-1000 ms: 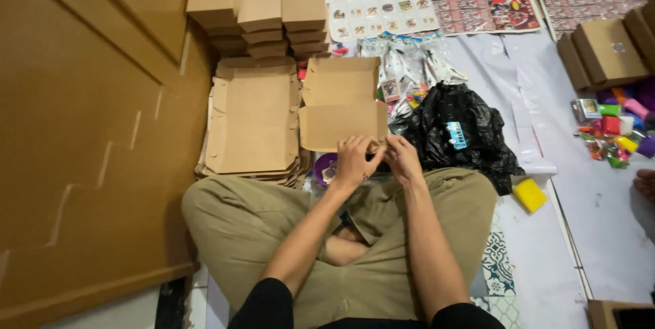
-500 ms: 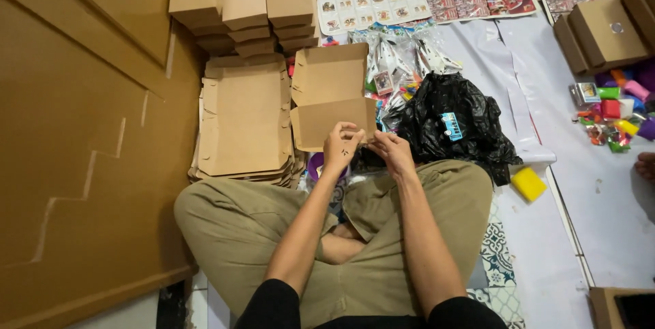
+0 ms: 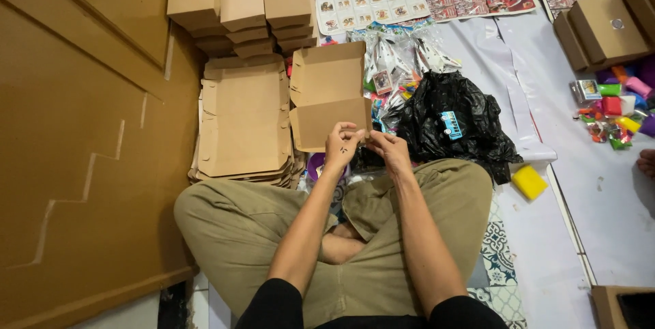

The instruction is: The person sits on the floor and assembles a small cardboard box by folding and tucking its flaps. They then place a black plastic bag containing a green toy into the box, close the lid, and set the box aside.

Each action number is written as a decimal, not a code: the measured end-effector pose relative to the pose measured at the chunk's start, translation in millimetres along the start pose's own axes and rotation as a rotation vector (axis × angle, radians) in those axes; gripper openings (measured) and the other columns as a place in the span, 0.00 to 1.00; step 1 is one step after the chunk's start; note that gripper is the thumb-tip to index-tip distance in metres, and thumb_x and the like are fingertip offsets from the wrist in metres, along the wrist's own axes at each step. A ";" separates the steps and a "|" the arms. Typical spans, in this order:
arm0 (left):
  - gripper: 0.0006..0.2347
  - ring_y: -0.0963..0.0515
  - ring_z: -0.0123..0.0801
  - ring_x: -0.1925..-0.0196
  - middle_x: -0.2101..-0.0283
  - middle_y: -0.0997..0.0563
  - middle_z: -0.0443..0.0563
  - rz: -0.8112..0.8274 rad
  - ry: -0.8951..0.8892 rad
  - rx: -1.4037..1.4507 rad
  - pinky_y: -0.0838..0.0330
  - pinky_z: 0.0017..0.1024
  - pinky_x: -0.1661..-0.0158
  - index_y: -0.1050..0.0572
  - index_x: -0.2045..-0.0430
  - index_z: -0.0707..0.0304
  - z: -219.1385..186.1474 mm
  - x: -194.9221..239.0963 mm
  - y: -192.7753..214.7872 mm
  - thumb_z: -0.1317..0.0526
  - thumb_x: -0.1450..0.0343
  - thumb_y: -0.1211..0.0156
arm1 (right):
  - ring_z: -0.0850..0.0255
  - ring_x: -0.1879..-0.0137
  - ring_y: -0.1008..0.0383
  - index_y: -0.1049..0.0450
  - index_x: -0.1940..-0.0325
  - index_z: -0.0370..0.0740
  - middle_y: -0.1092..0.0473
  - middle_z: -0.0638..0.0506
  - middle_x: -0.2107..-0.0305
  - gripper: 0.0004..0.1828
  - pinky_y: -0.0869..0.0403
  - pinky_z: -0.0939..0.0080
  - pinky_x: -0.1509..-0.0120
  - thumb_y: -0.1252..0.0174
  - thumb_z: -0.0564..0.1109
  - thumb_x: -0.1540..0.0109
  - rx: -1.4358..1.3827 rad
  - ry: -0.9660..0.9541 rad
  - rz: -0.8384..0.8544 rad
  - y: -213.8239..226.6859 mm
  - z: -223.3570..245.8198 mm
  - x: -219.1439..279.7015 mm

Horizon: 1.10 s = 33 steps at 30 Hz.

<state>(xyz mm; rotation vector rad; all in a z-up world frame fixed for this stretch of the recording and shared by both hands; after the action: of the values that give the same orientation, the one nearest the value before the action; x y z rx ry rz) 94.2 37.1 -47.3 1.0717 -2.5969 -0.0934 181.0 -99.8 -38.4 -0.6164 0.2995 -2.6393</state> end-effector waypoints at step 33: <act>0.06 0.15 0.48 0.57 0.65 0.16 0.57 -0.249 -0.421 -0.029 0.19 0.37 0.58 0.19 0.60 0.59 -143.0 128.1 20.1 0.60 0.26 0.38 | 0.52 0.56 0.20 0.19 0.65 0.34 0.23 0.48 0.64 0.07 0.20 0.46 0.44 0.28 0.40 0.41 -0.161 0.177 -0.017 -14.6 53.5 70.2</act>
<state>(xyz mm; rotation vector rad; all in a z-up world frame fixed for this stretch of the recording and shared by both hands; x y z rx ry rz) 42.1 -28.6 126.6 1.4972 -2.7895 -0.4588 143.4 -123.5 39.3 -0.4357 0.5662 -2.7092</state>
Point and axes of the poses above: each hand's wrist, its own x-axis away from the middle knuckle, its own y-axis out of the back of the hand, z = x × y, the point moved 5 cm from there along -x, towards the middle knuckle
